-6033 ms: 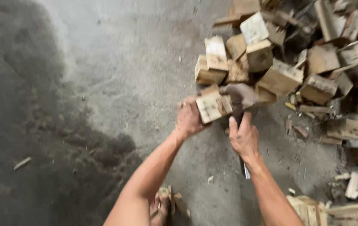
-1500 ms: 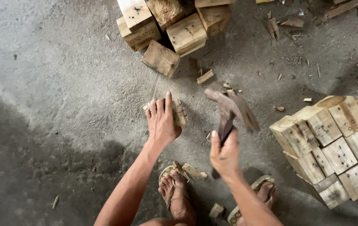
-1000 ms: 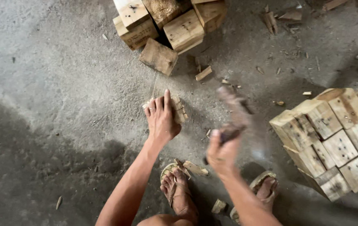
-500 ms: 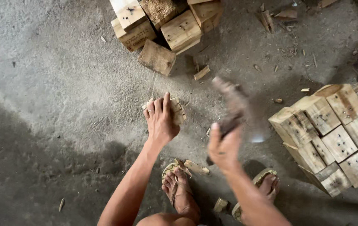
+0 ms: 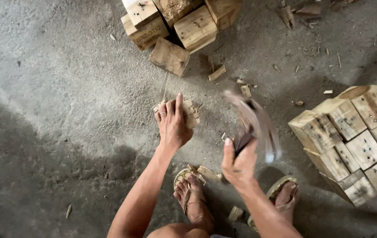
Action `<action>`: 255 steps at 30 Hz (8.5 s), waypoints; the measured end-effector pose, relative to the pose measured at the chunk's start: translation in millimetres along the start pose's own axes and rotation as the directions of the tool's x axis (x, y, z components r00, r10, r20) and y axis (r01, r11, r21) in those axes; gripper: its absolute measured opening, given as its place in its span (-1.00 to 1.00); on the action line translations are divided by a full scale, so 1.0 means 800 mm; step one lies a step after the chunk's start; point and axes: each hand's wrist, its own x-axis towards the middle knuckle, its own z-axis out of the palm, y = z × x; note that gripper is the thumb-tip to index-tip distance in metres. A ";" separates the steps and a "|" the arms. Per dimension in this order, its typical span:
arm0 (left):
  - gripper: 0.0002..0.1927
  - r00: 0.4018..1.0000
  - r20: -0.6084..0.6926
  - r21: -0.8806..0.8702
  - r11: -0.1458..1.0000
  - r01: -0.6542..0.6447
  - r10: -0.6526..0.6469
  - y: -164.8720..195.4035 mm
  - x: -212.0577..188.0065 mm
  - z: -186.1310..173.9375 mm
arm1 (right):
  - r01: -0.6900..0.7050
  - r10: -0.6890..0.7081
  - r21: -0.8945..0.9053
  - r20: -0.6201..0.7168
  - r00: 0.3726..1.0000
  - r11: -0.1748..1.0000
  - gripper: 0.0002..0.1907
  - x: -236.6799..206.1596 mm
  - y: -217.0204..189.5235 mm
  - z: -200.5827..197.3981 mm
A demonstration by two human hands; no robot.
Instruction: The person repeatedly picks up small wooden blocks and strikes them with a hammer to break them into smaller pieces. The person places the broken pieces on the floor and continues the process with additional blocks from a nearby pile.
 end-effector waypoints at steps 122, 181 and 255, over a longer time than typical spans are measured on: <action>0.10 0.935 -0.257 -0.296 0.941 0.167 -0.246 -0.135 0.138 0.016 | 0.436 -0.258 -0.392 0.429 0.865 0.810 -0.53 0.223 -0.212 0.060; 0.35 0.761 -0.023 -0.638 0.595 0.488 -0.649 -0.179 0.029 -0.029 | -0.677 0.581 0.040 0.480 0.658 0.734 -0.73 0.134 0.155 -0.011; 0.12 0.933 -0.284 -0.430 0.899 0.081 -0.220 -0.096 0.160 -0.011 | 0.459 -0.301 -0.339 0.426 0.853 0.821 -0.60 0.266 -0.299 0.051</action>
